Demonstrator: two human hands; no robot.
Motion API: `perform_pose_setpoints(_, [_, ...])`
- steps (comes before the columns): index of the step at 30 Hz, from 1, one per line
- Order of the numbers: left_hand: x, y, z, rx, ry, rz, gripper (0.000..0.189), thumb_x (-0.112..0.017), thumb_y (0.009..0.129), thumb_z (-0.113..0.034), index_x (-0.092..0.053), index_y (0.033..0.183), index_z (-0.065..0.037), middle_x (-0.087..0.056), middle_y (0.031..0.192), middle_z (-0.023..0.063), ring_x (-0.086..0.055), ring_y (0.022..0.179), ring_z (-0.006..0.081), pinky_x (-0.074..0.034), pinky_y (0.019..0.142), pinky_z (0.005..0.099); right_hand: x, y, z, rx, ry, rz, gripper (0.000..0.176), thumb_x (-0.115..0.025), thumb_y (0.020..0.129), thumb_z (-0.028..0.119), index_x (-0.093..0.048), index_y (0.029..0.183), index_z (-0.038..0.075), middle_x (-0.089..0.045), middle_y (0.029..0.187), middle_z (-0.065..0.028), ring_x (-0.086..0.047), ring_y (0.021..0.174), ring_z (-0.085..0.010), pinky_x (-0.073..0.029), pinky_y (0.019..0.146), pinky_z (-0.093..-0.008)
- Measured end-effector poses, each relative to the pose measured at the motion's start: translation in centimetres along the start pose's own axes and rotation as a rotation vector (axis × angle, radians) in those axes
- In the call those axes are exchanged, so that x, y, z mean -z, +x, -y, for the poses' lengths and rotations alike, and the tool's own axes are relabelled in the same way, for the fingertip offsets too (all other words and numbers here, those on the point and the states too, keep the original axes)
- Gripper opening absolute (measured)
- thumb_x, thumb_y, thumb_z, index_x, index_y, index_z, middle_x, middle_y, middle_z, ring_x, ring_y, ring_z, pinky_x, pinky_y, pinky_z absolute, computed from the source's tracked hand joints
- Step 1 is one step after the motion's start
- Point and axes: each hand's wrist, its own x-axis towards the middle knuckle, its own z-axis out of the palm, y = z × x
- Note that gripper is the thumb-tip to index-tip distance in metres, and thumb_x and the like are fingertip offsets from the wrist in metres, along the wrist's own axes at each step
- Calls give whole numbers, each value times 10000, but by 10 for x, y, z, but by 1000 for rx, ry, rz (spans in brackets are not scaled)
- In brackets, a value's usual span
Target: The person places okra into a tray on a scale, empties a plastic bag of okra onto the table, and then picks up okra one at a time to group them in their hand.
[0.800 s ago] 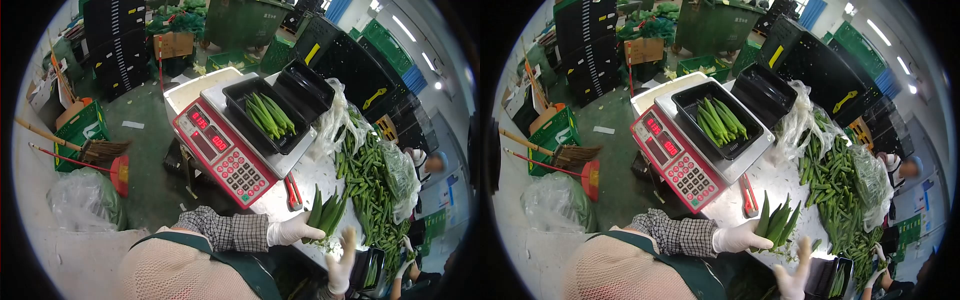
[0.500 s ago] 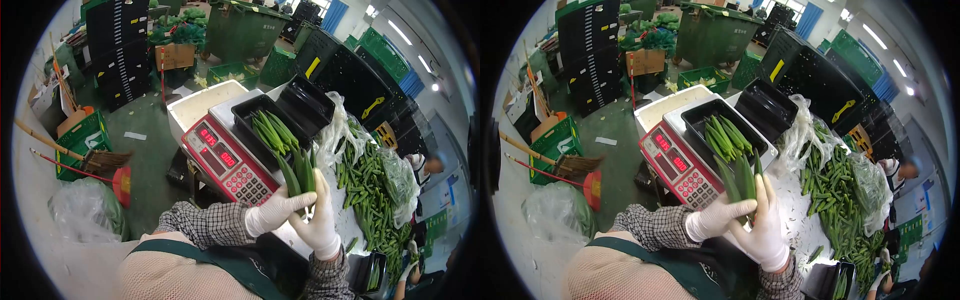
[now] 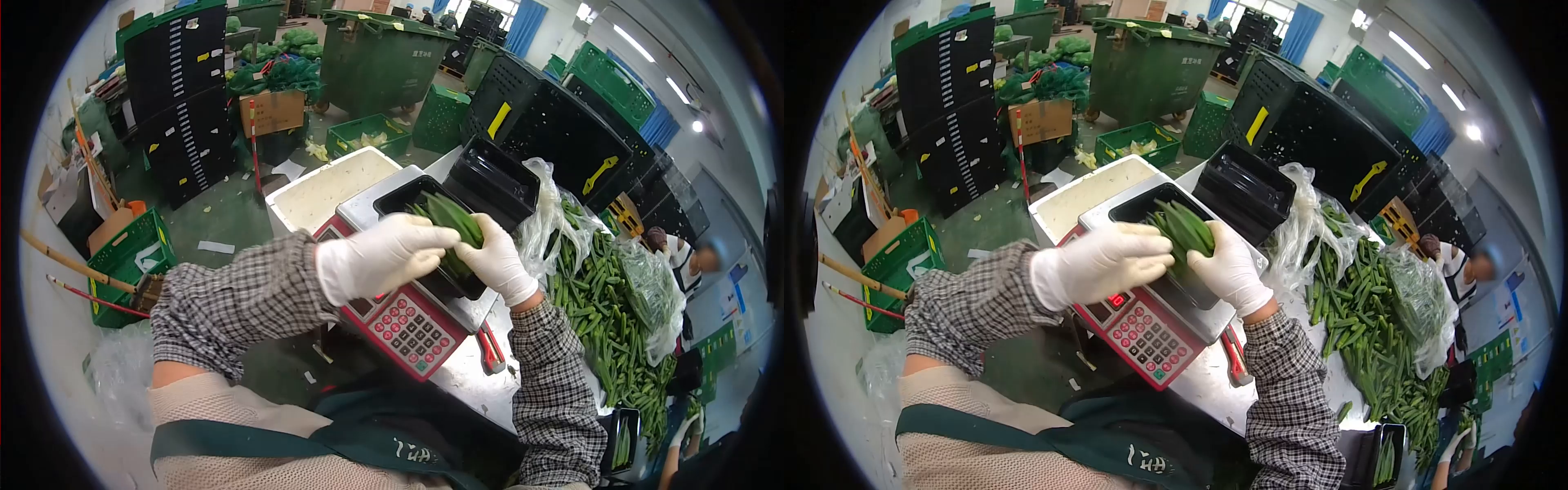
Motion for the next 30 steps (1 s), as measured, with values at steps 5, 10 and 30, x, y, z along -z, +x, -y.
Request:
perform_pose_setpoints(5, [24,-13,-51,-136,-3,-182,542,-601,863,-130,-368,1310,68,-507,1230,170,-488,1168,222,-385,1004,306,47,-5,16,-95,207,-120,384,-625,766,127,-536,1111,-16,-602,986,-62,-550,855,-123,-439,784,-253])
perform_pose_setpoints(10, [57,-1,-60,-298,478,-237,478,-600,867,-161,-445,1257,68,-557,1182,161,-560,1067,182,-454,913,286,90,-54,-39,-241,128,-250,335,-613,758,119,-556,1051,-34,-559,806,-18,-497,710,-86,-417,638,-218])
perform_pose_setpoints(30, [45,81,6,-422,1594,294,354,-633,788,-155,-596,1124,-49,-535,1200,146,-511,1082,308,-408,948,383,80,-135,-169,-483,117,-471,308,-612,743,55,-548,1035,-19,-563,846,-24,-504,718,-109,-436,666,-242])
